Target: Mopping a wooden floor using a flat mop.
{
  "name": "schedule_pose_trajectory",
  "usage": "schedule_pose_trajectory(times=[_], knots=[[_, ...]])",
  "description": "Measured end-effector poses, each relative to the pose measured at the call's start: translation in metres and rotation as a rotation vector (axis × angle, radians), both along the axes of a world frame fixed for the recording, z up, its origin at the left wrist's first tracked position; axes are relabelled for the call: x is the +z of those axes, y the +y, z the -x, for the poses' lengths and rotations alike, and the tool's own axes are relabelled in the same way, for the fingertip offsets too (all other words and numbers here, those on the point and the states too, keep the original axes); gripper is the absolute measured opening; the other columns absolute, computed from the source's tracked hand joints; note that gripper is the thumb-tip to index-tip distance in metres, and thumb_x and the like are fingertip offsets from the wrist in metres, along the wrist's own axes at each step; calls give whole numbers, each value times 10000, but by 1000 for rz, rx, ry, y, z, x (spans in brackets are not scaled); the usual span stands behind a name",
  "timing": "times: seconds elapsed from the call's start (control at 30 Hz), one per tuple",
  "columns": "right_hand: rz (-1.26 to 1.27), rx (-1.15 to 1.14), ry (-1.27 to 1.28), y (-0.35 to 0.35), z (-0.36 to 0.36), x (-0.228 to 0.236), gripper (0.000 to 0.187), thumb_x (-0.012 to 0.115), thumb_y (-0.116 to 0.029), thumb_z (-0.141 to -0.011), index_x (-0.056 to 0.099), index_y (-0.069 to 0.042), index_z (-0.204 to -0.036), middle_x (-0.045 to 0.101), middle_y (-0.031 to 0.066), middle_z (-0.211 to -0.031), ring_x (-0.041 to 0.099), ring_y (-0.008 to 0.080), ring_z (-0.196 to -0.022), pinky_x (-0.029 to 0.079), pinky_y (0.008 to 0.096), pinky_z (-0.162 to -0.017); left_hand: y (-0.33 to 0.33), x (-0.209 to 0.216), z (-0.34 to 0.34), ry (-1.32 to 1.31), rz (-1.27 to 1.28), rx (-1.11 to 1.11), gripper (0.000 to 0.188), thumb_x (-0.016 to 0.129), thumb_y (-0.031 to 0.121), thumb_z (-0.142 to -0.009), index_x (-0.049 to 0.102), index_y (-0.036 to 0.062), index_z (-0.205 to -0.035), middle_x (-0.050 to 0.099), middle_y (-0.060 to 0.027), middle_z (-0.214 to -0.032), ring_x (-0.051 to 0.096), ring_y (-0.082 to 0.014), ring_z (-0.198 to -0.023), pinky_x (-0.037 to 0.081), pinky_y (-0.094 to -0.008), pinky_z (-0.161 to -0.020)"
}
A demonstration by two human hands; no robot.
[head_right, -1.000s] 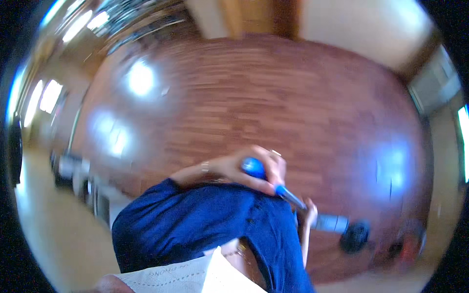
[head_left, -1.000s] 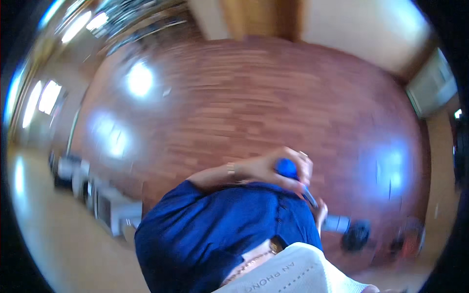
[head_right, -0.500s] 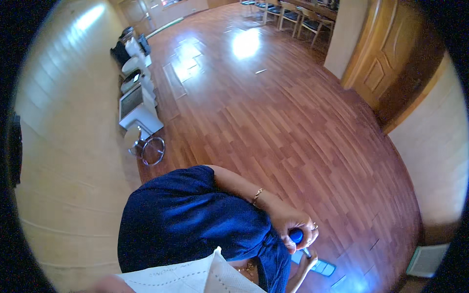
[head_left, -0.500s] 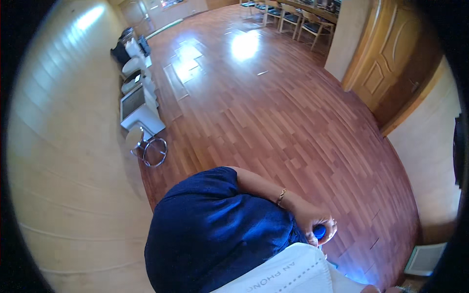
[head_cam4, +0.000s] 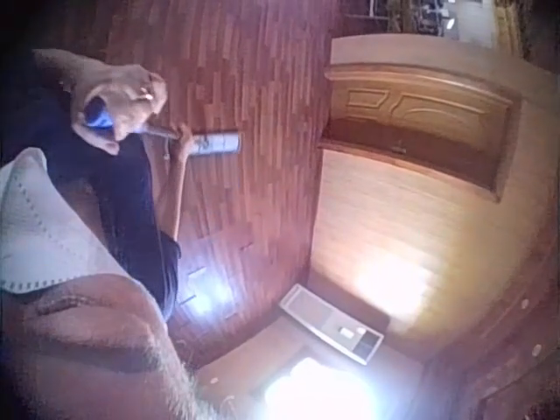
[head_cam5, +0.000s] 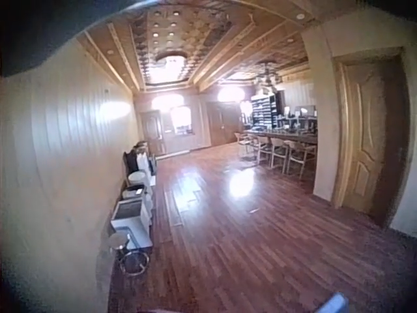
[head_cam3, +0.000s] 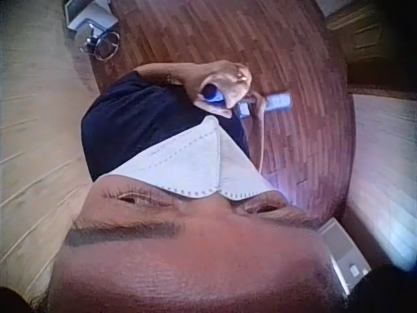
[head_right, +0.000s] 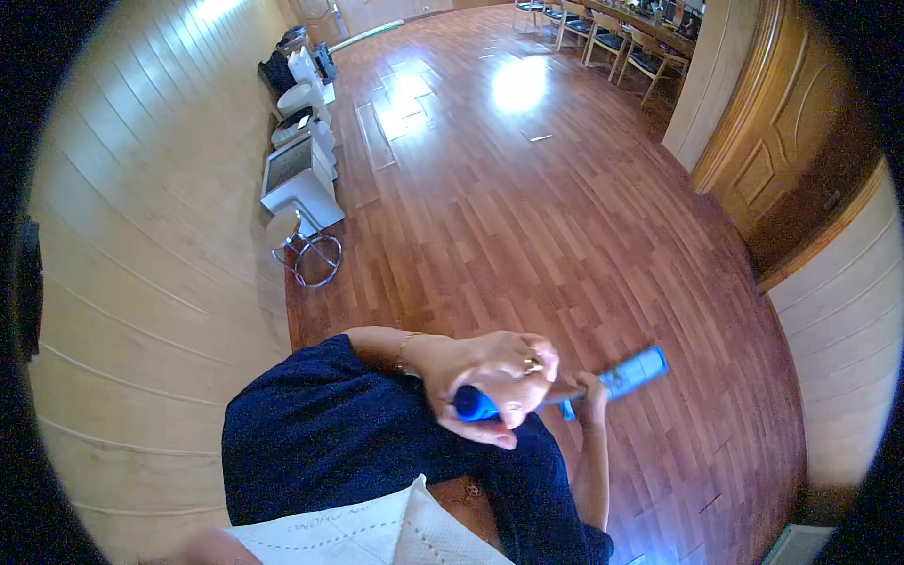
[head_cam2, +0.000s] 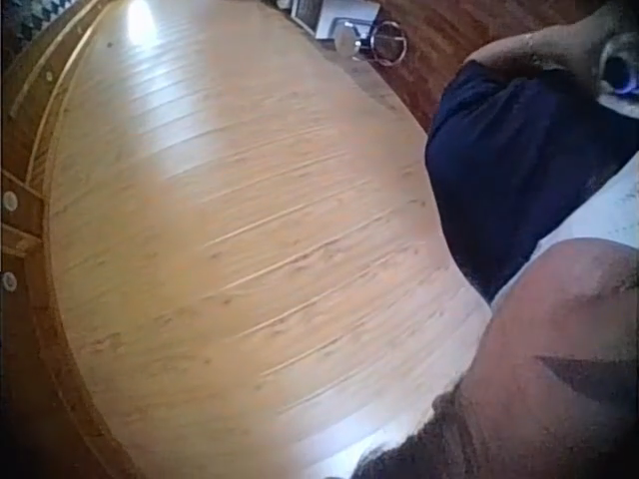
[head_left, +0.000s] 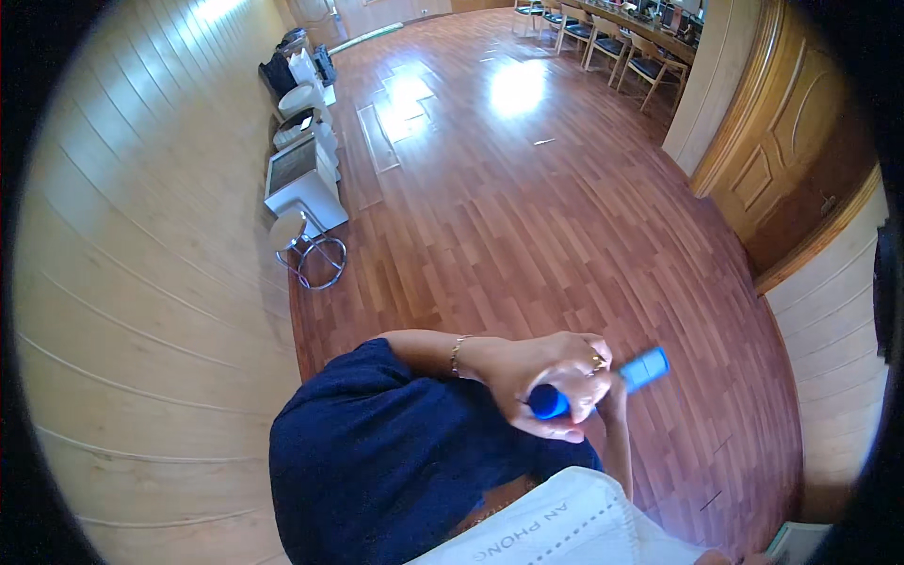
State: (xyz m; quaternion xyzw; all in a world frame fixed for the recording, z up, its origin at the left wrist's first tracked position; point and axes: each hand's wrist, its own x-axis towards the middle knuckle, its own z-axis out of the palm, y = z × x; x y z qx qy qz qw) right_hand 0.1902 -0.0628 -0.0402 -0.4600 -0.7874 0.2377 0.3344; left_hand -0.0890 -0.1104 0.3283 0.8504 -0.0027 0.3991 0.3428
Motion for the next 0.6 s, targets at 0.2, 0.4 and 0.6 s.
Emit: schedule_pose_trajectory(times=[0.2,0.4,0.6], knots=[[228,263,306,25,122,69,297,698,-191,-797,534,0,-638,516,184,-646,542,333,-620,405,424,-565,-30,17,21,-22,-259,98,267,728,292,-812,589,74,-745,483,-36,-700,498,-242,-649,432,-401,-701],[135,348,248,53,175,68,275,712,-188,-778,554,-5,-646,544,178,-645,559,349,-642,422,431,-588,-23,24,47,299,-190,126,336,774,373,-741,593,90,-726,494,-37,-761,510,-265,-762,424,-400,-755],[94,333,117,79,150,77,295,716,-240,-779,580,-14,-647,554,173,-633,578,351,-631,439,434,-570,5,23,44,229,-198,81,358,757,376,-754,560,90,-671,504,-46,-747,516,-256,-721,409,-407,-752]])
